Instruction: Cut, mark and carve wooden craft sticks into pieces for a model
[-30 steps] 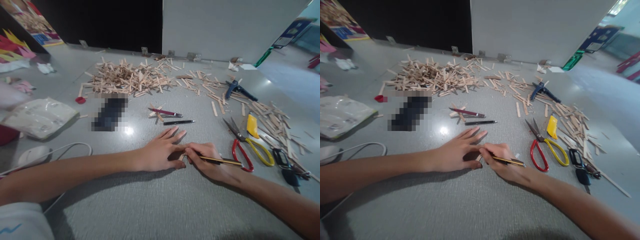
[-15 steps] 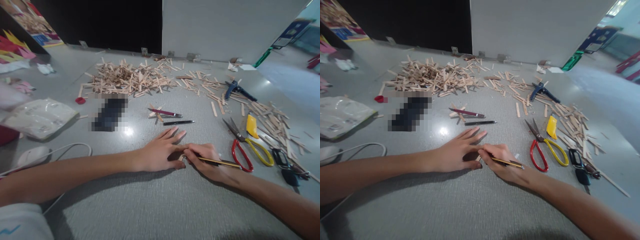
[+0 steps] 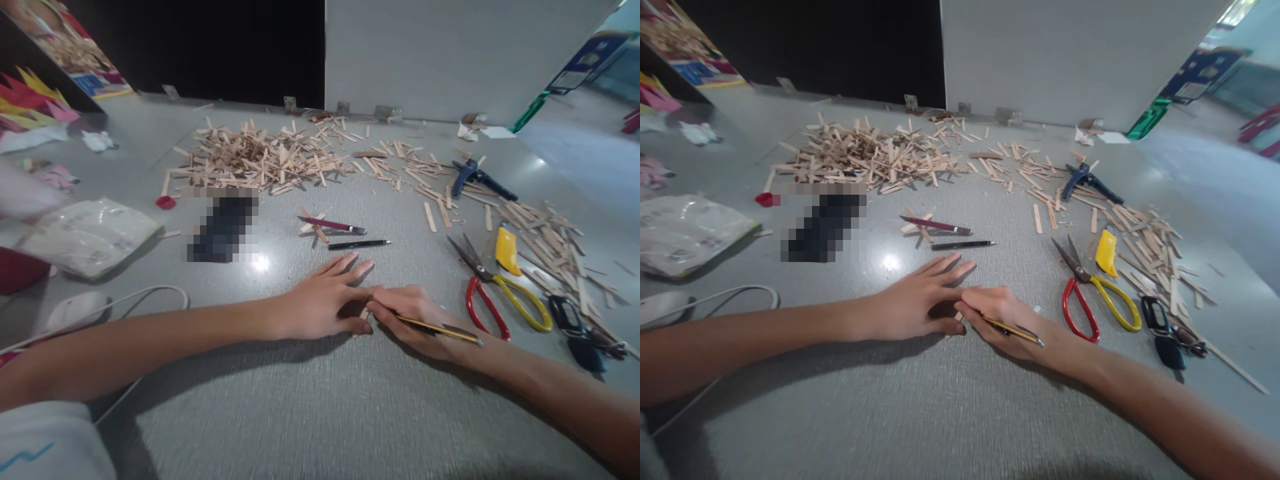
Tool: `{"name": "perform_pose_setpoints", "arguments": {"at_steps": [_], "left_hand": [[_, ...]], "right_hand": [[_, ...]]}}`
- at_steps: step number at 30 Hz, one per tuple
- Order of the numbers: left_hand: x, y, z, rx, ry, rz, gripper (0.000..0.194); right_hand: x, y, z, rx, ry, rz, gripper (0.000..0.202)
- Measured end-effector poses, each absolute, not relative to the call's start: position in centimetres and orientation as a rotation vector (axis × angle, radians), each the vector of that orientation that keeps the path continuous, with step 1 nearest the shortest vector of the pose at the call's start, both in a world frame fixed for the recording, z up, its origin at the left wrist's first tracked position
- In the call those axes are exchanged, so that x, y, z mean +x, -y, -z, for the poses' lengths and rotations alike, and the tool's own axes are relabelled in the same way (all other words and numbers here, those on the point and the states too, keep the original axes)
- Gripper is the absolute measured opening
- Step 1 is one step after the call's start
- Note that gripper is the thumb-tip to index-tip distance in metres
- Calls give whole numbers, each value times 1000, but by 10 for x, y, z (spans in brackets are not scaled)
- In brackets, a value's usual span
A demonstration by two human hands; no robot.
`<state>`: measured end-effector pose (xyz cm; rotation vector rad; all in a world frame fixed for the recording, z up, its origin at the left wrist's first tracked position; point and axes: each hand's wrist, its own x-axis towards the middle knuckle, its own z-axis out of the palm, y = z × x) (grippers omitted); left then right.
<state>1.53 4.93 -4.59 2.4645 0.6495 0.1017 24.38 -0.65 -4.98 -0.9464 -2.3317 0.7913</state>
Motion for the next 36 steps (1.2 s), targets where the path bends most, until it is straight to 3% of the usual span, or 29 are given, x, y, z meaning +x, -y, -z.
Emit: {"name": "perform_pose_setpoints", "arguments": {"at_steps": [13, 18, 22, 28, 33, 36], "left_hand": [[13, -47, 48, 2566, -655, -95, 67], [8, -44, 42, 2766, -672, -85, 43], [5, -47, 35, 2825, -643, -132, 24], [3, -45, 28, 2658, -705, -157, 16], [0, -36, -6, 1862, -779, -309, 14], [0, -28, -25, 1570, -712, -530, 28]], "right_hand": [[251, 11, 36, -1055, 2209, -705, 37], [279, -11, 14, -1495, 2664, -15, 23], [298, -35, 10, -1836, 2621, 258, 32], [258, -81, 9, -1690, 2619, 223, 31], [197, -112, 26, -1452, 2679, 27, 18], [190, -112, 29, -1446, 2592, -30, 24]]}}
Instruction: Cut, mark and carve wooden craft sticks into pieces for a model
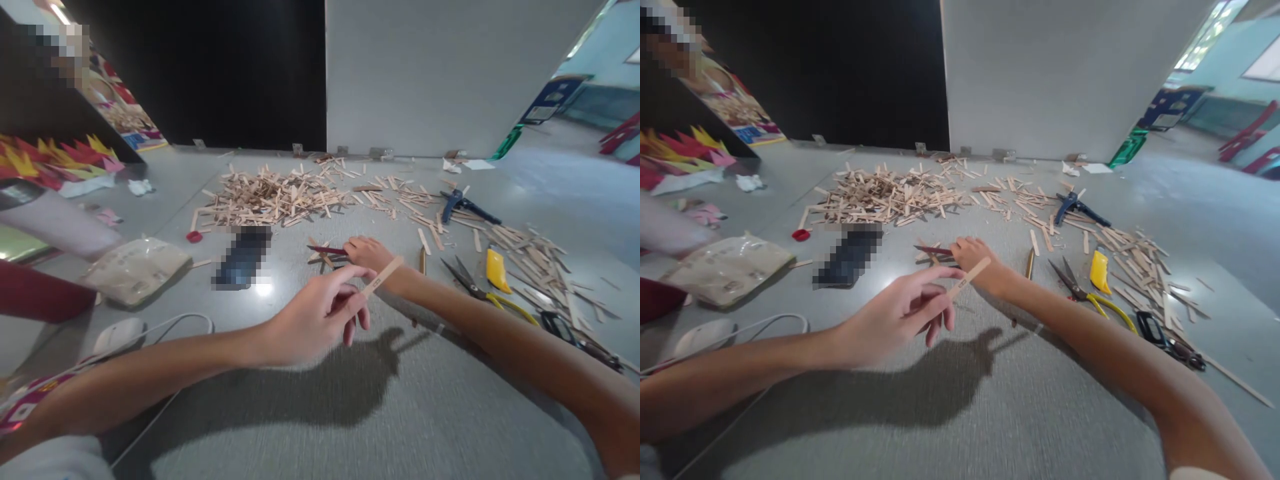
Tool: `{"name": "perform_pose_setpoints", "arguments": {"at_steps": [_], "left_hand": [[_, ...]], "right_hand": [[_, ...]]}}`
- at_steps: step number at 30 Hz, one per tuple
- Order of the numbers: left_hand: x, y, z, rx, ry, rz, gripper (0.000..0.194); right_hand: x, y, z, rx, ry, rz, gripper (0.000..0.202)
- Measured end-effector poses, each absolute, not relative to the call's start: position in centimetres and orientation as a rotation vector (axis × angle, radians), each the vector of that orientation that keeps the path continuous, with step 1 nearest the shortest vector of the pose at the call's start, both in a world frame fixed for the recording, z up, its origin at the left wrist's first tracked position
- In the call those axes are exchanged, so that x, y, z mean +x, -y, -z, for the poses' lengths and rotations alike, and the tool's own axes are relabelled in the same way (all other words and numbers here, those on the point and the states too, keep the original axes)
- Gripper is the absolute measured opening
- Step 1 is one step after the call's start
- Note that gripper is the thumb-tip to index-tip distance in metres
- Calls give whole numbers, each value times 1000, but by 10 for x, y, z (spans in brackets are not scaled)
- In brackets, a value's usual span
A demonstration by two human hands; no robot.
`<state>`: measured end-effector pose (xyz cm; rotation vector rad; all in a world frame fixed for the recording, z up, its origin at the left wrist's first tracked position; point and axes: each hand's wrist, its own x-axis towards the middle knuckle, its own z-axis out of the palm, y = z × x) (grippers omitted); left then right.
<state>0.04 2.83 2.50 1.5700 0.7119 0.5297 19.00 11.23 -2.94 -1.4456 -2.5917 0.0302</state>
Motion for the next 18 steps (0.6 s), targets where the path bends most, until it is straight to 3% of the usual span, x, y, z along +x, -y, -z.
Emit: {"name": "perform_pose_setpoints", "arguments": {"at_steps": [4, 11, 16, 18], "left_hand": [[0, -17, -33, 1489, -655, -642, 35], [-2, -8, -31, 1479, -621, -673, 18], [4, -11, -14, 1460, -620, -655, 26], [8, -13, -2, 1420, -642, -617, 20]], "right_hand": [[213, -93, 18, -1509, 2372, -73, 20], [259, -20, -4, -1549, 1972, -80, 19], [264, 40, -4, -1506, 1979, -67, 14], [261, 54, -1, -1449, 2043, -72, 22]]}}
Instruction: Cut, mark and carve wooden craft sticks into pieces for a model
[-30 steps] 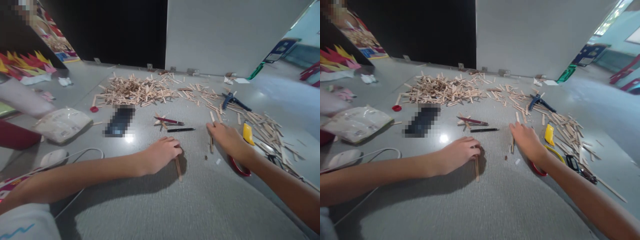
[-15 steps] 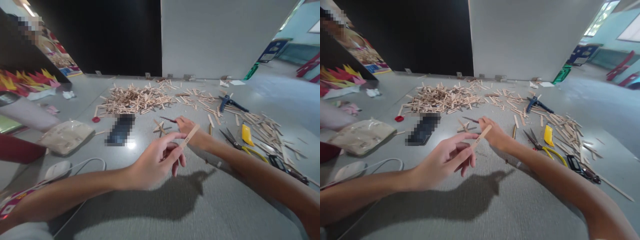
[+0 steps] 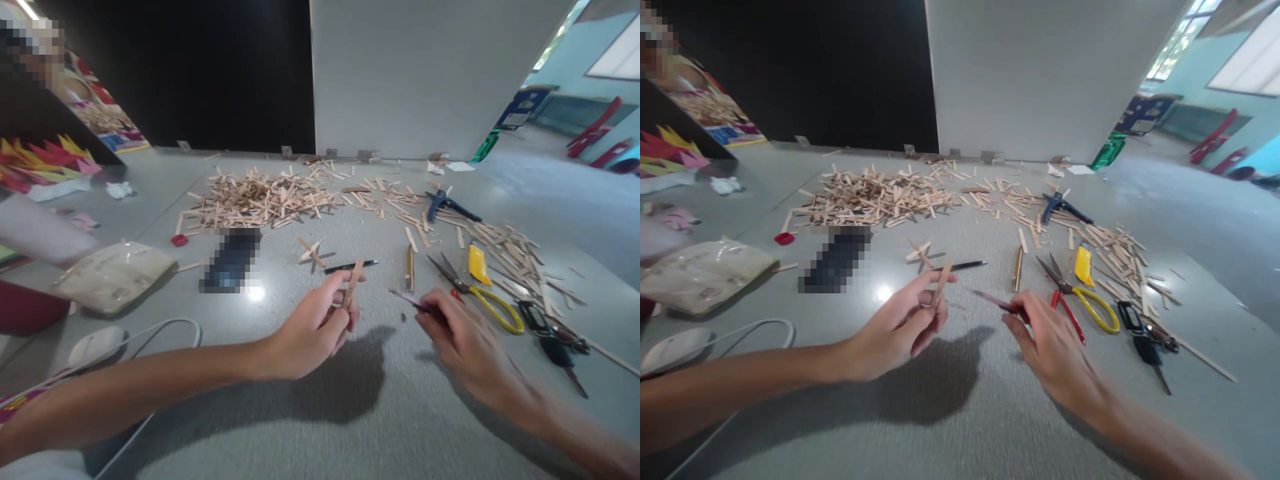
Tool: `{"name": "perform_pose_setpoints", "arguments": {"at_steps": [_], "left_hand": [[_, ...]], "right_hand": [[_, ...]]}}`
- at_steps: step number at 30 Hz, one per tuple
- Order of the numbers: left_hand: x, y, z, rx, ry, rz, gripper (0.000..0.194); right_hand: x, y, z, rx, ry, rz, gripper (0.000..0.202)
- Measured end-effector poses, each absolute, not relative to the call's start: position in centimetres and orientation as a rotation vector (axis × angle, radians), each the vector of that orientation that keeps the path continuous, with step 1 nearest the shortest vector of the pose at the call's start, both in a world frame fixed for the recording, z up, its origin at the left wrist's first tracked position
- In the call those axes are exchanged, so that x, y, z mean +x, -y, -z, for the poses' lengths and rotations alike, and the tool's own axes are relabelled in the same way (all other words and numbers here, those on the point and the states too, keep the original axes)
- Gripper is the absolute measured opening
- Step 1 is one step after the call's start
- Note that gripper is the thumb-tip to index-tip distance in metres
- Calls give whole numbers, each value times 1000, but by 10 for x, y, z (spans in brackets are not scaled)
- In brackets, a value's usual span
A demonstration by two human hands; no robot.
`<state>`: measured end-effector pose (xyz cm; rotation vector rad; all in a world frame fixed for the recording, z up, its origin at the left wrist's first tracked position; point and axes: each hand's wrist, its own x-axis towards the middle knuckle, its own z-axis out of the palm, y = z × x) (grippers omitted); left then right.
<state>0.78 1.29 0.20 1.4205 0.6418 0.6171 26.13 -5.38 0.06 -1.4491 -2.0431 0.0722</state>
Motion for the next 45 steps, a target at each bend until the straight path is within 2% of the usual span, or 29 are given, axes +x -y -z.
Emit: {"name": "perform_pose_setpoints", "arguments": {"at_steps": [3, 10, 19, 25, 45], "left_hand": [[14, -16, 19, 1381, -650, -537, 16], [18, -21, 45, 1500, -604, -450, 27], [16, -19, 48, 1527, -599, -440, 24], [17, -18, 53, 1582, -578, -470, 29], [16, -18, 48, 1760, -614, -446, 24]], "right_hand": [[260, 62, 10, -1375, 2120, -38, 31], [263, 66, 37, -1354, 2250, 7, 34], [258, 70, 53, -1317, 2338, 106, 36], [257, 69, 50, -1305, 2367, 136, 39], [253, 67, 46, -1288, 2368, 208, 42]]}}
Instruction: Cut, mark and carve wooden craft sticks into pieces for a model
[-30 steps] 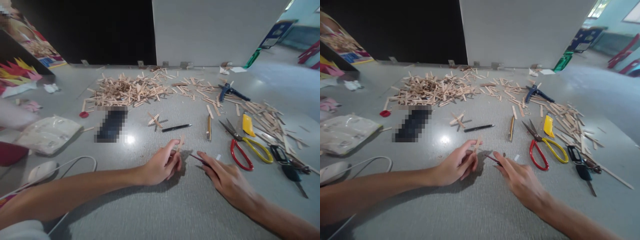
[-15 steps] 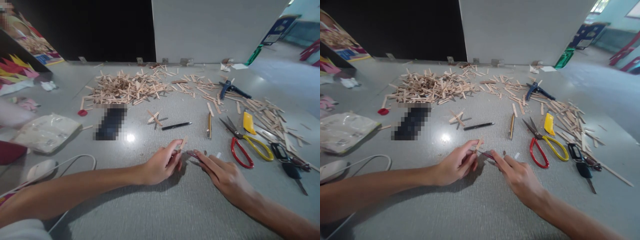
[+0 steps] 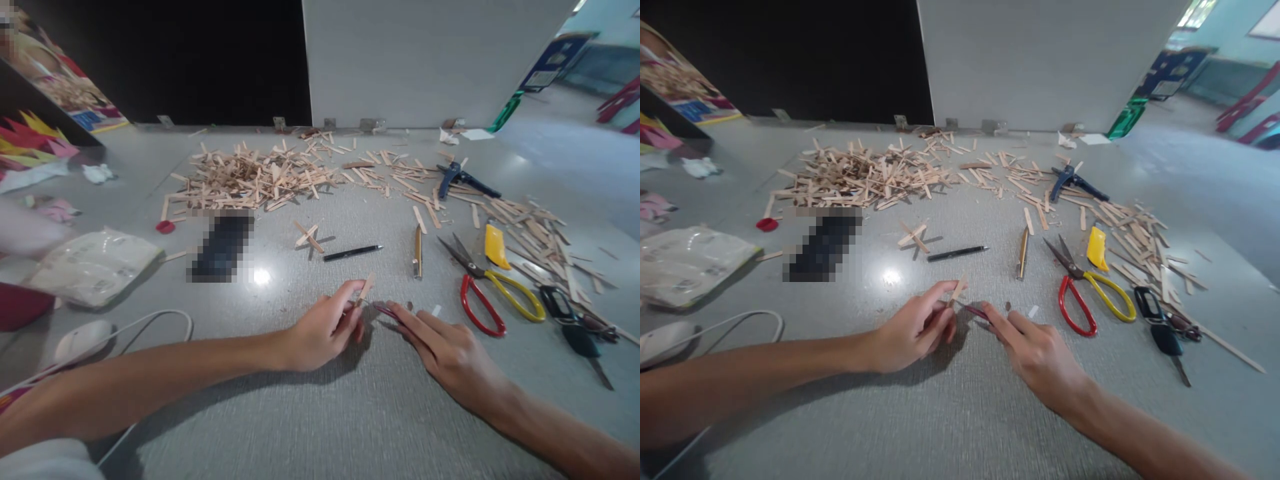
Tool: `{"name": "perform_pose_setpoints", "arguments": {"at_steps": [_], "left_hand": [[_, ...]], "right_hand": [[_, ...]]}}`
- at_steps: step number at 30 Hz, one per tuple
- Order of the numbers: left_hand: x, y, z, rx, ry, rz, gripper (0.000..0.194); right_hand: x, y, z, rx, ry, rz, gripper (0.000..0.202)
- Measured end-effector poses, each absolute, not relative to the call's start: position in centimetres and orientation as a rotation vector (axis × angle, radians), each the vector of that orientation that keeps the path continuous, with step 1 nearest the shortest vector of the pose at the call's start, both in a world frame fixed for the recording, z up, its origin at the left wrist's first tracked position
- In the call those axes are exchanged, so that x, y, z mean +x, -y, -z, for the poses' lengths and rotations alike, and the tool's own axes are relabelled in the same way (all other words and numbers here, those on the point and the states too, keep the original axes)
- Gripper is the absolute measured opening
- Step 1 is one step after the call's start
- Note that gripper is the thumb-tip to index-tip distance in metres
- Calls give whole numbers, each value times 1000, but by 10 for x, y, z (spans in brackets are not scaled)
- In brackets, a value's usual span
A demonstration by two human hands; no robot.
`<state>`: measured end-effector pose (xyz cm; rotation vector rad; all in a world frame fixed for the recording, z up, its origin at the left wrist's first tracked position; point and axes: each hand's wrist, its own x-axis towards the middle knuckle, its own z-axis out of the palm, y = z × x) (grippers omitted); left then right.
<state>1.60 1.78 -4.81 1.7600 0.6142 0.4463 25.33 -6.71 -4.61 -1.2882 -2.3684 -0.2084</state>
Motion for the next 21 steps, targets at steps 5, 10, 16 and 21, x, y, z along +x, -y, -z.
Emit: {"name": "perform_pose_setpoints", "arguments": {"at_steps": [5, 10, 16, 21], "left_hand": [[16, -18, 48, 1767, -615, -450, 23], [15, -18, 51, 1771, -612, -461, 23], [16, -18, 51, 1796, -637, -463, 27], [13, -16, 53, 1909, -652, -464, 35]], "right_hand": [[255, 68, 47, -1283, 2356, 176, 42], [258, 68, 51, -1304, 2358, 115, 42], [259, 69, 53, -1325, 2366, 83, 42], [259, 72, 53, -1322, 2419, 224, 38]]}}
